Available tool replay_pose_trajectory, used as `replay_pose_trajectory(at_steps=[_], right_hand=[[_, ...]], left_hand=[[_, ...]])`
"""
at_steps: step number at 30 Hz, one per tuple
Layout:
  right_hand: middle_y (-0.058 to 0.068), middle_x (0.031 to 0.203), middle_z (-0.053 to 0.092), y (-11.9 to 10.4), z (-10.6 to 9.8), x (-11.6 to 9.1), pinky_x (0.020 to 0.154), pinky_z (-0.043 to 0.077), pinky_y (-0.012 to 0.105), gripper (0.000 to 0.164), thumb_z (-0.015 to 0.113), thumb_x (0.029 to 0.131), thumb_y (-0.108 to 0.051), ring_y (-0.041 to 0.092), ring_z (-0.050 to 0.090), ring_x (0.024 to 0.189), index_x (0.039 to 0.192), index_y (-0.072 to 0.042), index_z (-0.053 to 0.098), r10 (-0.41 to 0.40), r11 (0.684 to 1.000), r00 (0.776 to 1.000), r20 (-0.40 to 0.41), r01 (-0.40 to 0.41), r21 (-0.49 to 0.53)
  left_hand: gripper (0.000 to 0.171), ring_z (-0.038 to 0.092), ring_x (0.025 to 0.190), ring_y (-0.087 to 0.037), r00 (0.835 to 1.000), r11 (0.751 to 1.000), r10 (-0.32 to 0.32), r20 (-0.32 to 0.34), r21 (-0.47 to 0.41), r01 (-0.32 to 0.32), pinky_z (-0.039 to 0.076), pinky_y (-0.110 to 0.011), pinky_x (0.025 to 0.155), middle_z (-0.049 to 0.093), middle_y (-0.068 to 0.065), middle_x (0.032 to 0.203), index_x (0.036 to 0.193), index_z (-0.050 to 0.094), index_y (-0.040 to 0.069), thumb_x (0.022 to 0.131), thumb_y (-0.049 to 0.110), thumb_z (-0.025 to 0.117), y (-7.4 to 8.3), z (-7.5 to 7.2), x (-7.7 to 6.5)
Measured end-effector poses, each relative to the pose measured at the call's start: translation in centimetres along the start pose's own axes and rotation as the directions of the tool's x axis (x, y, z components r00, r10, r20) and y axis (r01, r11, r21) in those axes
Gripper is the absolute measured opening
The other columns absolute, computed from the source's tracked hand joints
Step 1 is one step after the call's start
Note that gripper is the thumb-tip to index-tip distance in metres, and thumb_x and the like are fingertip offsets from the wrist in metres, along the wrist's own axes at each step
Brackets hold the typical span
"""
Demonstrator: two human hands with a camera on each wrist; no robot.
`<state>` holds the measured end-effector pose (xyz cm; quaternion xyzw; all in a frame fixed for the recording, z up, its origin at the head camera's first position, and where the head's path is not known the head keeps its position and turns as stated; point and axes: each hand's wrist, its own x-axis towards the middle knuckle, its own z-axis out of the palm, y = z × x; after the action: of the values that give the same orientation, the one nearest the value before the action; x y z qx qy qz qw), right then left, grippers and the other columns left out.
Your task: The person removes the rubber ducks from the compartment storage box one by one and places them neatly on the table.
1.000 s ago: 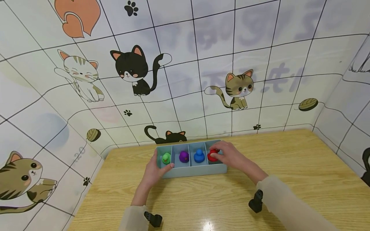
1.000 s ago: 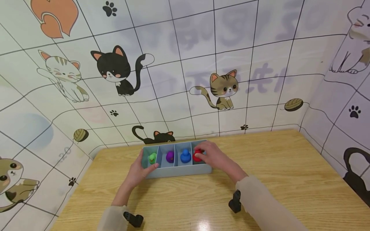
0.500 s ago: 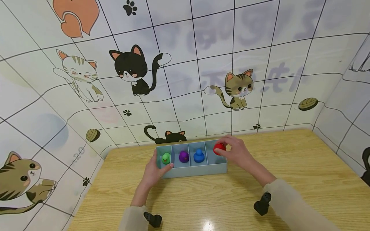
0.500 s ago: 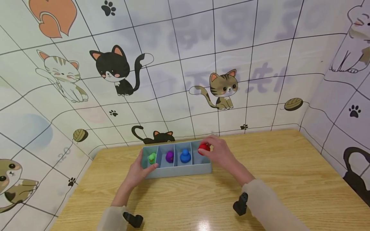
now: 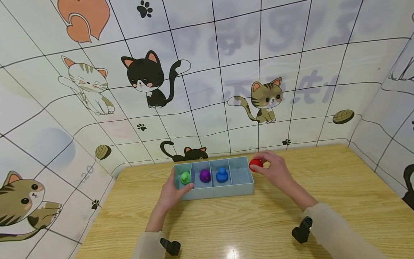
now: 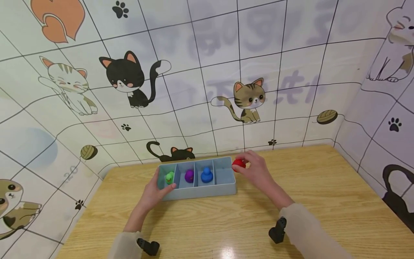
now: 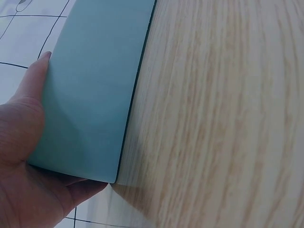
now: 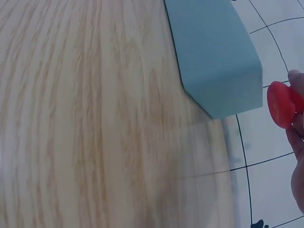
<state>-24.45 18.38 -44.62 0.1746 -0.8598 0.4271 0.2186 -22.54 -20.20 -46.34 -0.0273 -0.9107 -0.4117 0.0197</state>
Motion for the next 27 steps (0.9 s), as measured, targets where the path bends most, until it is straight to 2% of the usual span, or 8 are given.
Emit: replay_pose_trajectory(at_steps=[8, 16, 27], right_hand=[[0.008, 0.102, 0.069, 1.3, -0.2, -0.8, 0.067, 0.053, 0.03, 0.027, 0.088, 0.082, -0.008, 0.026, 0.065, 0.088, 0.104, -0.002, 0.073, 0.111, 0.994, 0.994, 0.024, -0.11, -0.027], [0.009, 0.102, 0.067, 2.0, 0.5, -1.8, 0.072, 0.053, 0.036, 0.024, 0.086, 0.084, -0.008, 0.031, 0.064, 0.093, 0.103, -0.002, 0.073, 0.204, 0.978, 0.977, 0.063, -0.201, -0.05], [0.01, 0.103, 0.067, 2.6, 1.4, -3.0, 0.077, 0.056, 0.04, 0.021, 0.085, 0.084, -0.005, 0.033, 0.064, 0.096, 0.101, -0.001, 0.072, 0.253, 0.966, 0.964, 0.085, -0.247, -0.08]], left_hand=[[0.111, 0.026, 0.147, -0.051, 1.0, 1.0, 0.0, 0.006, 0.004, 0.0, 0.026, -0.06, 0.118, 0.026, -0.035, 0.159, 0.16, 0.012, -0.009, 0.089, 0.041, 0.081, 0.0, -0.1, -0.1], [0.111, 0.027, 0.147, -0.051, 1.0, 1.0, 0.004, 0.007, 0.002, -0.004, 0.027, -0.06, 0.117, 0.026, -0.036, 0.159, 0.16, 0.012, -0.009, 0.089, 0.041, 0.081, 0.0, -0.1, -0.1], [0.11, 0.027, 0.147, -0.051, 1.0, 1.0, -0.001, 0.014, 0.003, 0.001, 0.027, -0.06, 0.117, 0.027, -0.036, 0.159, 0.161, 0.011, -0.008, 0.089, 0.042, 0.08, 0.0, -0.1, 0.0]])
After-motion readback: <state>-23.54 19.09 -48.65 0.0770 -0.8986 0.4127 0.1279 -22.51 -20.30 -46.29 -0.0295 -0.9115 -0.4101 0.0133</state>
